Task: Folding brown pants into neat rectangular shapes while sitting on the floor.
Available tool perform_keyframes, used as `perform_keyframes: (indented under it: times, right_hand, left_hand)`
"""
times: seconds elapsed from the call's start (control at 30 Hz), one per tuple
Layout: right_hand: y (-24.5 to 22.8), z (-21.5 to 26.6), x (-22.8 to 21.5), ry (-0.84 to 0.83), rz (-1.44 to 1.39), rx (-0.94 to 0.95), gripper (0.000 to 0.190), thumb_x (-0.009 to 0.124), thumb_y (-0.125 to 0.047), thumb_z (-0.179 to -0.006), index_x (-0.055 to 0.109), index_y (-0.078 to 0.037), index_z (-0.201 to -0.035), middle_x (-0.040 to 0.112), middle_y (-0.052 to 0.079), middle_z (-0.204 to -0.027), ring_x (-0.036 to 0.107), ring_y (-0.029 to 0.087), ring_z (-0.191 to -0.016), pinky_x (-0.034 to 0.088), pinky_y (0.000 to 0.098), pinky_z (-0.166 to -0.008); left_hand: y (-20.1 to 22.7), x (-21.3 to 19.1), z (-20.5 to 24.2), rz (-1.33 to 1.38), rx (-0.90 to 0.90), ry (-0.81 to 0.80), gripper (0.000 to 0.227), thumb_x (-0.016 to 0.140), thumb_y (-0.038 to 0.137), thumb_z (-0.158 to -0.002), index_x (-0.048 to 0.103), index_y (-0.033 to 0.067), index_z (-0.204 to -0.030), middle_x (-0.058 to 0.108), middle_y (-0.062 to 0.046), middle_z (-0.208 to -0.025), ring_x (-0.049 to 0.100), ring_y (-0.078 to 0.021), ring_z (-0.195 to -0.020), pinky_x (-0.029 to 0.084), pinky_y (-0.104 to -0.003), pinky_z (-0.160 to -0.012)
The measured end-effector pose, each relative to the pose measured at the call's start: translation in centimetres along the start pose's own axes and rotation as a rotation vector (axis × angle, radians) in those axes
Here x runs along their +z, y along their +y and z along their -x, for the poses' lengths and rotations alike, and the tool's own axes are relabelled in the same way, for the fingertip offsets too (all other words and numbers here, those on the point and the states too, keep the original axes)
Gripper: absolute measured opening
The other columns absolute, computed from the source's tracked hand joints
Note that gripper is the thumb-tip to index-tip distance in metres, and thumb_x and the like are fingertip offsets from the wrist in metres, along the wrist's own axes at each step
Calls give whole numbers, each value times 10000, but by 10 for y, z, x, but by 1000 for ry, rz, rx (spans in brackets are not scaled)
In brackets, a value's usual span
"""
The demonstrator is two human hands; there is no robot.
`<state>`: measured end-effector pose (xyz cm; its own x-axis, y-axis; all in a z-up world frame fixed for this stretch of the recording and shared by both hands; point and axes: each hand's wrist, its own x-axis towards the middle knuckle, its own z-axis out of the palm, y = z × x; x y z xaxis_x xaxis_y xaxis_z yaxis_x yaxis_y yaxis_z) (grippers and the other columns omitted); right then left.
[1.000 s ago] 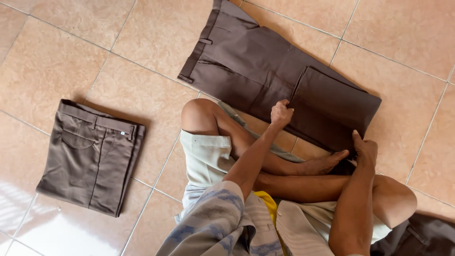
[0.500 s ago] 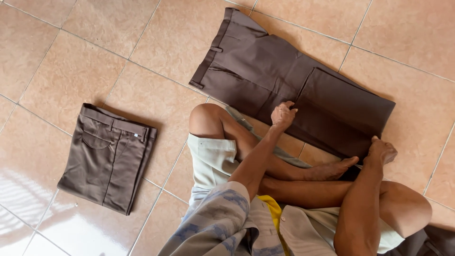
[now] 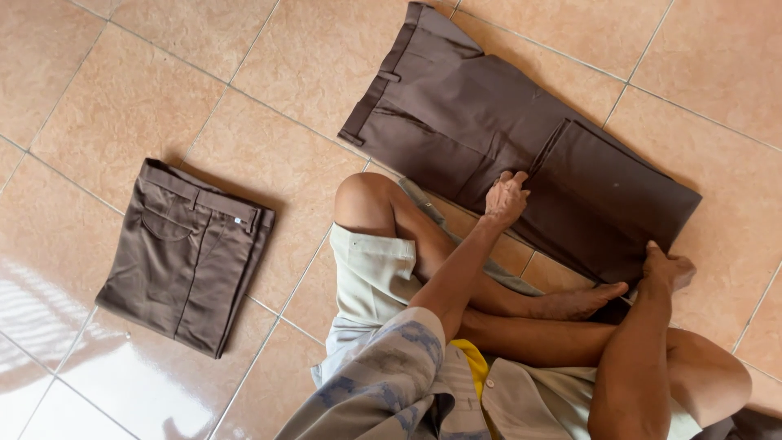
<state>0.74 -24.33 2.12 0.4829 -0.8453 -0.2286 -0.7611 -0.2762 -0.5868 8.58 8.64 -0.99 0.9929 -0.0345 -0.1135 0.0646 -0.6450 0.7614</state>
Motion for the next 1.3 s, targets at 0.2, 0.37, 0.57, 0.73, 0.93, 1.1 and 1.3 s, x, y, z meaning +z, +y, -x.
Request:
perform_keyframes:
  times: [0.2, 0.37, 0.57, 0.73, 0.93, 1.1, 1.3]
  right_hand:
    - [-18, 23, -16, 88, 207, -1, 883, 904, -414, -1006, 260, 23, -1423, 432, 299, -1411, 531, 495, -1271, 492, 605, -979]
    - [-83, 114, -18, -261, 475, -585, 888, 599, -570, -1019, 236, -82, -1665, 219, 253, -1678, 185, 475, -1517, 267, 747, -1111]
    - [-36, 57, -2, -118, 323, -387, 551, 534, -459, -1144, 441, -106, -1557, 411, 243, -1554, 425, 458, -1390, 410, 672, -999]
    - [78, -62, 36, 36, 184, 69, 706, 794, -515, -975, 431, -144, -1452, 492, 132, -1433, 450, 367, -1312, 425, 576, -974]
    - [53, -78, 46, 249, -42, -83, 351, 980, -393, -741, 738, -249, -950, 700, 0, -821, 707, 225, -768, 520, 391, -638]
    - [-68, 56, 7, 152, 385, -197, 851, 827, -296, -1164, 188, 62, -1599, 236, 375, -1591, 375, 509, -1460, 363, 590, -1201]
    - [-97, 155, 93, -183, 499, -1133, 668, 583, -422, -1019, 426, -114, -1591, 417, 199, -1606, 401, 458, -1451, 319, 730, -1079]
  left_hand:
    - [-15, -55, 13, -401, 306, 348, 786, 733, 523, -891, 433, 242, -1561, 386, -170, -1647, 498, -423, -1380, 377, -657, -1119]
    - [-60, -96, 17, -341, 29, 190, 592, 805, 272, -825, 609, 226, -1382, 422, -190, -1584, 392, -409, -1471, 268, -661, -1188]
    - [-116, -120, -7, -489, -261, 380, 387, 697, 348, -908, 641, 248, -1277, 544, -81, -1391, 463, -306, -1325, 352, -581, -1073]
    - [-250, -84, -59, -209, -354, 803, 742, 666, 147, -996, 211, -63, -1542, 255, -342, -1548, 214, -461, -1456, 174, -551, -1228]
    - [-176, -140, -32, 397, -396, 982, 850, 634, -7, -910, 76, -72, -1549, 169, -380, -1562, 189, -450, -1529, 151, -513, -1302]
    - [-116, -168, -13, 674, -663, 930, 916, 675, 381, -995, 83, -50, -1543, 133, -313, -1562, 196, -375, -1520, 185, -399, -1303]
    - [-48, -211, 4, 982, -717, 985, 505, 644, 196, -1014, 354, -56, -1342, 507, -260, -1508, 435, -354, -1452, 306, -439, -1237]
